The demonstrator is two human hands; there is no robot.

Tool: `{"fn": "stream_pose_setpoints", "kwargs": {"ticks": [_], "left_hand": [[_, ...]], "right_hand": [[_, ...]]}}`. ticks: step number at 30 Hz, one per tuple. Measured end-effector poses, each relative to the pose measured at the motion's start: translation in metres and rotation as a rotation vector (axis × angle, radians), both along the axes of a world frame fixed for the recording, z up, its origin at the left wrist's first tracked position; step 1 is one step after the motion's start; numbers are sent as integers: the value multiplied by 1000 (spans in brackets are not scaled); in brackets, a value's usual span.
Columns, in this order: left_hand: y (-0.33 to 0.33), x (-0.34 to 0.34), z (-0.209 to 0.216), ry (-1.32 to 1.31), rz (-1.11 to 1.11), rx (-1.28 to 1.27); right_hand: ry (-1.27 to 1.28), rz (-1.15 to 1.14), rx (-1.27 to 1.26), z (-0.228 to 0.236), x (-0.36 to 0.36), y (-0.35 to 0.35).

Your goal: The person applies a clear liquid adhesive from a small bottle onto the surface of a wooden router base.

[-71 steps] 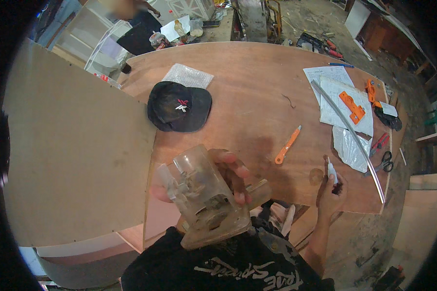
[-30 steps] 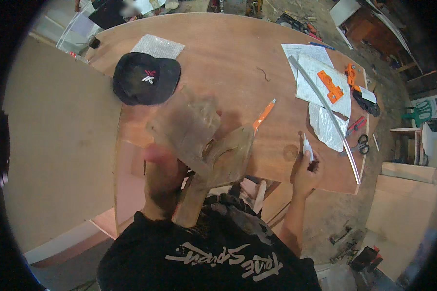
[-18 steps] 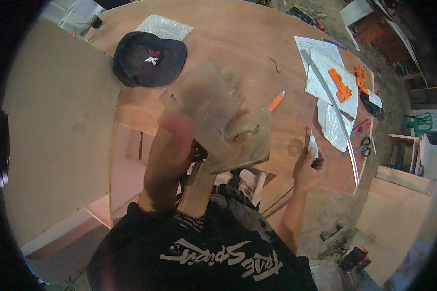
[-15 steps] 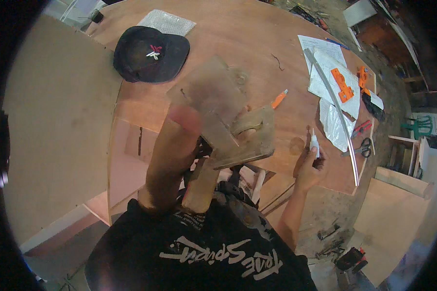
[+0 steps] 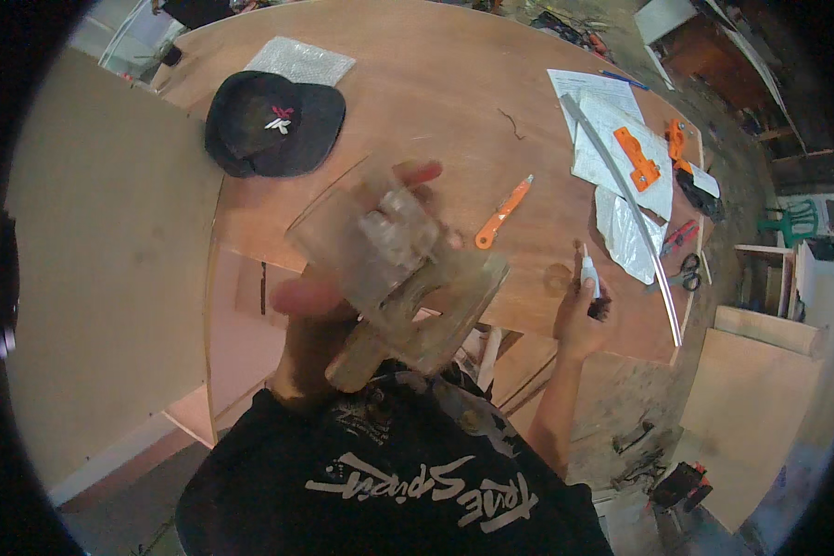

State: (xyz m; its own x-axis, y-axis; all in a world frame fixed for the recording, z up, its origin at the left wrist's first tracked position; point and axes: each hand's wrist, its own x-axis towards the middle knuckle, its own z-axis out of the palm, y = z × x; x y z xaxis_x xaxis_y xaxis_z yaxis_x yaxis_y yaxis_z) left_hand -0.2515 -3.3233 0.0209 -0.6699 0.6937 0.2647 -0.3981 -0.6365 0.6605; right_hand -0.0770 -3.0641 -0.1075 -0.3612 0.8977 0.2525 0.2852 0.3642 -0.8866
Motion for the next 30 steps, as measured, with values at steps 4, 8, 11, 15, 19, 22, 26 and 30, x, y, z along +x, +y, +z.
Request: {"fn": "stream_pose_setpoints", "kwargs": {"ticks": [4,8,11,15,19,22,26,30], "left_hand": [[4,11,-10,-41,-70,180],[12,32,4,-226,-177,376],[9,36,9,-296,-240,369],[22,34,-3,-118,-313,567],[30,33,-14,-4,-188,718],[38,48,-6,-109,-111,776],[26,37,-12,17,-239,650],[55,32,-18,-10,-353,891]], "right_hand": [[22,39,29,-4,5,7],[33,54,39,3,2,1],[65,65,1,4,2,0],[79,76,5,5,1,-2],[70,100,-4,5,1,0],[93,99,-10,7,1,-1],[51,86,39,2,3,4],[70,95,51,4,2,3]]}}
